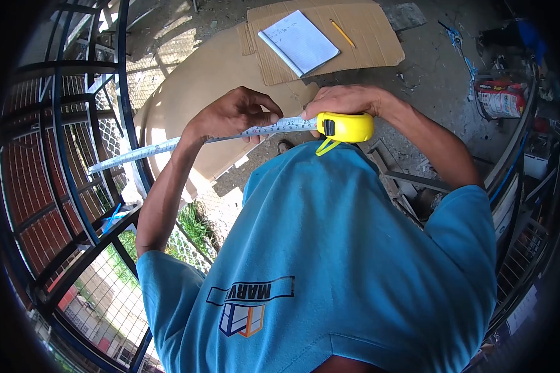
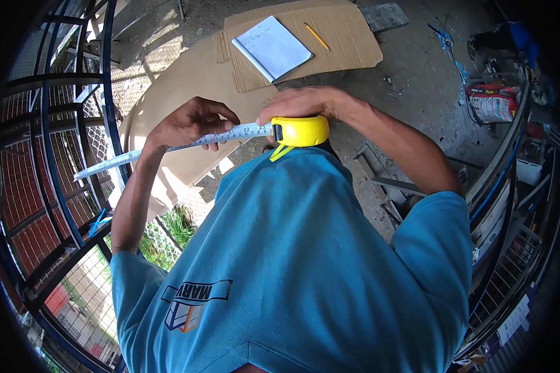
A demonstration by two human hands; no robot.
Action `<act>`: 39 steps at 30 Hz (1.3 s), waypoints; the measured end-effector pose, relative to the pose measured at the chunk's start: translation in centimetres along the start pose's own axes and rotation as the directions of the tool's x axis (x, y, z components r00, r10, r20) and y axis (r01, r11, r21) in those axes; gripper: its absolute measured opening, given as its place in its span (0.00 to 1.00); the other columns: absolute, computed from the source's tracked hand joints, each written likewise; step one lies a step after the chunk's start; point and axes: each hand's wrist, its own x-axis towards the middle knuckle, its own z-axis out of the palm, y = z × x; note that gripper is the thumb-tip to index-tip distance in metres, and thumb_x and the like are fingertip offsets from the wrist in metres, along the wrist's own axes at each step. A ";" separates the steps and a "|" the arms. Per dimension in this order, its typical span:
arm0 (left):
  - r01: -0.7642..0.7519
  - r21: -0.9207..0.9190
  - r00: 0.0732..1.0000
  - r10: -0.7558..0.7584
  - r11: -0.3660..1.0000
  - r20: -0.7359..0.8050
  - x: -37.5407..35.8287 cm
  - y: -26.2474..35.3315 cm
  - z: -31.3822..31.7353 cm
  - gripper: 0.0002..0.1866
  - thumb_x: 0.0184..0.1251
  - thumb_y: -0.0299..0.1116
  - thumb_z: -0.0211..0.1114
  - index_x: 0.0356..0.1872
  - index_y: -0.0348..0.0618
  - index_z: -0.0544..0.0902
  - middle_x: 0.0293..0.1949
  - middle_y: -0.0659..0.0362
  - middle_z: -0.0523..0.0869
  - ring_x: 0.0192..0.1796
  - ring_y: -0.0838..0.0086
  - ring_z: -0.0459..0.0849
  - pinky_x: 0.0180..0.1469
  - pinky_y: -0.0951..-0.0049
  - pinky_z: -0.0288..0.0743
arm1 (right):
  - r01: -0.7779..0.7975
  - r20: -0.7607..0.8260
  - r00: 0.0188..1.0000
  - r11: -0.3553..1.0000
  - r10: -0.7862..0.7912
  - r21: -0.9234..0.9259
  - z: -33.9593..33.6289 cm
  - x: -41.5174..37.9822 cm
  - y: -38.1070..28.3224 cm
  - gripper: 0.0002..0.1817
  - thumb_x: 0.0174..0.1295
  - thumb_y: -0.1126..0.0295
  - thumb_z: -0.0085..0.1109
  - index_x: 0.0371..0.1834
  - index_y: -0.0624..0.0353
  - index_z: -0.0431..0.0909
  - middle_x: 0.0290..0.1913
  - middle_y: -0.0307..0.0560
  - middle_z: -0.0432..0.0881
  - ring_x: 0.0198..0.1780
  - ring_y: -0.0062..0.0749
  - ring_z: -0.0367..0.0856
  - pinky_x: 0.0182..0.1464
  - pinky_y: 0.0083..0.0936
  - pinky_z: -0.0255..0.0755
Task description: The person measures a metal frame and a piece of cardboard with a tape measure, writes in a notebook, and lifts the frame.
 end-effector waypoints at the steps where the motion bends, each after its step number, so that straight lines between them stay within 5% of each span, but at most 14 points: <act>1: 0.063 0.002 0.998 -0.063 0.998 -0.010 0.1 1.0 0.1 0.13 0.63 0.36 0.62 0.40 0.35 0.82 0.25 0.54 0.84 0.24 0.76 0.83 0.27 0.80 0.77 | -0.002 0.005 1.000 1.000 0.002 -0.002 -0.1 0.3 0.3 0.22 0.58 0.53 0.53 0.36 0.64 0.82 0.35 0.46 0.82 0.35 0.23 0.78 0.36 0.21 0.70; 3: 0.116 -0.086 0.993 -0.114 0.990 0.021 1.1 0.8 0.4 0.13 0.62 0.35 0.63 0.40 0.34 0.82 0.27 0.53 0.84 0.24 0.76 0.83 0.27 0.80 0.77 | 0.082 -0.004 0.997 0.996 -0.083 -0.036 -0.4 1.3 1.1 0.20 0.54 0.53 0.55 0.37 0.60 0.81 0.31 0.44 0.84 0.27 0.24 0.80 0.26 0.19 0.71; 8: 0.260 -0.321 0.966 -0.242 0.911 0.095 2.4 0.2 0.6 0.12 0.58 0.33 0.65 0.39 0.36 0.81 0.27 0.55 0.85 0.25 0.76 0.84 0.25 0.82 0.76 | 0.027 -0.013 1.000 0.998 -0.028 -0.059 -0.5 0.9 0.4 0.20 0.54 0.53 0.55 0.36 0.60 0.81 0.32 0.44 0.83 0.27 0.24 0.79 0.26 0.20 0.71; 13: 0.372 -0.341 0.928 -0.335 0.863 0.164 3.2 0.2 1.0 0.11 0.59 0.37 0.61 0.34 0.38 0.80 0.26 0.55 0.84 0.23 0.77 0.81 0.23 0.81 0.74 | 0.004 -0.044 0.999 0.992 -0.010 -0.128 -0.6 0.9 0.5 0.21 0.57 0.53 0.53 0.34 0.62 0.83 0.33 0.44 0.82 0.31 0.23 0.77 0.31 0.18 0.70; 28: 0.564 -0.355 0.807 -0.404 0.746 0.431 4.9 1.1 -0.5 0.10 0.59 0.38 0.56 0.32 0.42 0.78 0.22 0.53 0.83 0.19 0.77 0.80 0.19 0.82 0.70 | 0.062 -0.013 0.998 0.997 -0.063 -0.039 -1.2 0.5 0.0 0.21 0.53 0.53 0.55 0.34 0.62 0.81 0.27 0.43 0.82 0.21 0.22 0.77 0.23 0.17 0.69; 39: 0.521 -0.424 0.841 -0.358 0.741 0.406 5.1 0.8 0.1 0.08 0.58 0.37 0.57 0.30 0.44 0.78 0.17 0.60 0.78 0.15 0.81 0.72 0.15 0.84 0.61 | 0.040 -0.146 0.988 0.995 -0.052 -0.089 -0.9 0.2 -0.1 0.19 0.52 0.52 0.55 0.31 0.59 0.81 0.25 0.40 0.79 0.22 0.21 0.75 0.21 0.18 0.65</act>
